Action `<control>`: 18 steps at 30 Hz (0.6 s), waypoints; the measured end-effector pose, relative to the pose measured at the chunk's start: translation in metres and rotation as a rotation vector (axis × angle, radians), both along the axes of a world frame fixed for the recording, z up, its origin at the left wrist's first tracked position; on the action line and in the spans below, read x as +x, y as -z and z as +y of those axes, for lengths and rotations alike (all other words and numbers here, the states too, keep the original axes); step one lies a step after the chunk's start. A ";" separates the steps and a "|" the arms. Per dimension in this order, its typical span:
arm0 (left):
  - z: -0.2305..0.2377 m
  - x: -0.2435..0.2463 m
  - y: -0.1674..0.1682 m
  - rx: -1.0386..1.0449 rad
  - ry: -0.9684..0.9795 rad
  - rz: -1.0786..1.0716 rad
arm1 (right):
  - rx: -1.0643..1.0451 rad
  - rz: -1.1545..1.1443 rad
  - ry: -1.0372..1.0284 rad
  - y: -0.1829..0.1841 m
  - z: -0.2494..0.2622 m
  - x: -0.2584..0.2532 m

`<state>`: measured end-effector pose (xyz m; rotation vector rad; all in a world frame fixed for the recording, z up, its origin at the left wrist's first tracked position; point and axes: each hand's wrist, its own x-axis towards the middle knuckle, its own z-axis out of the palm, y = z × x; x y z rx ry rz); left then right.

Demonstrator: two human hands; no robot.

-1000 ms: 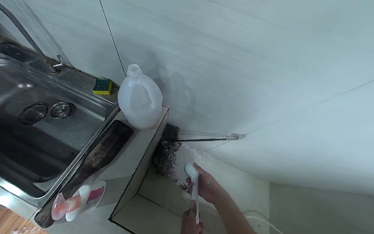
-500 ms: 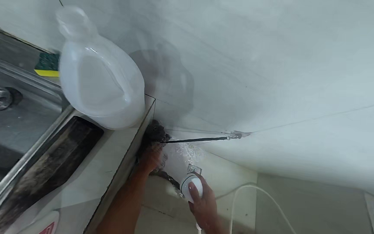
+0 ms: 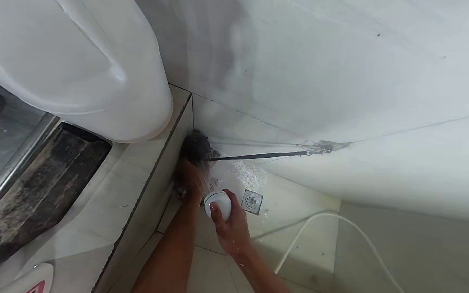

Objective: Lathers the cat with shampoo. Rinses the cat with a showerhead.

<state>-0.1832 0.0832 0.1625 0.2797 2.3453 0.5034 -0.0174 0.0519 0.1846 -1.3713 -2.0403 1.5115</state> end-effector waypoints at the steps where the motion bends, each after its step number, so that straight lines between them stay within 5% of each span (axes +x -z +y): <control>1: 0.001 0.001 0.002 -0.014 0.047 0.038 | 0.014 0.012 0.002 0.002 0.000 -0.002; 5: 0.003 0.004 0.084 -0.096 0.256 0.246 | 0.125 0.033 0.008 0.012 0.002 -0.007; 12: 0.000 -0.014 0.087 -0.075 0.349 0.220 | 0.079 -0.054 0.002 0.027 0.005 -0.020; 18: -0.057 0.019 0.129 0.019 0.347 0.498 | -0.029 -0.050 -0.032 0.042 0.005 -0.017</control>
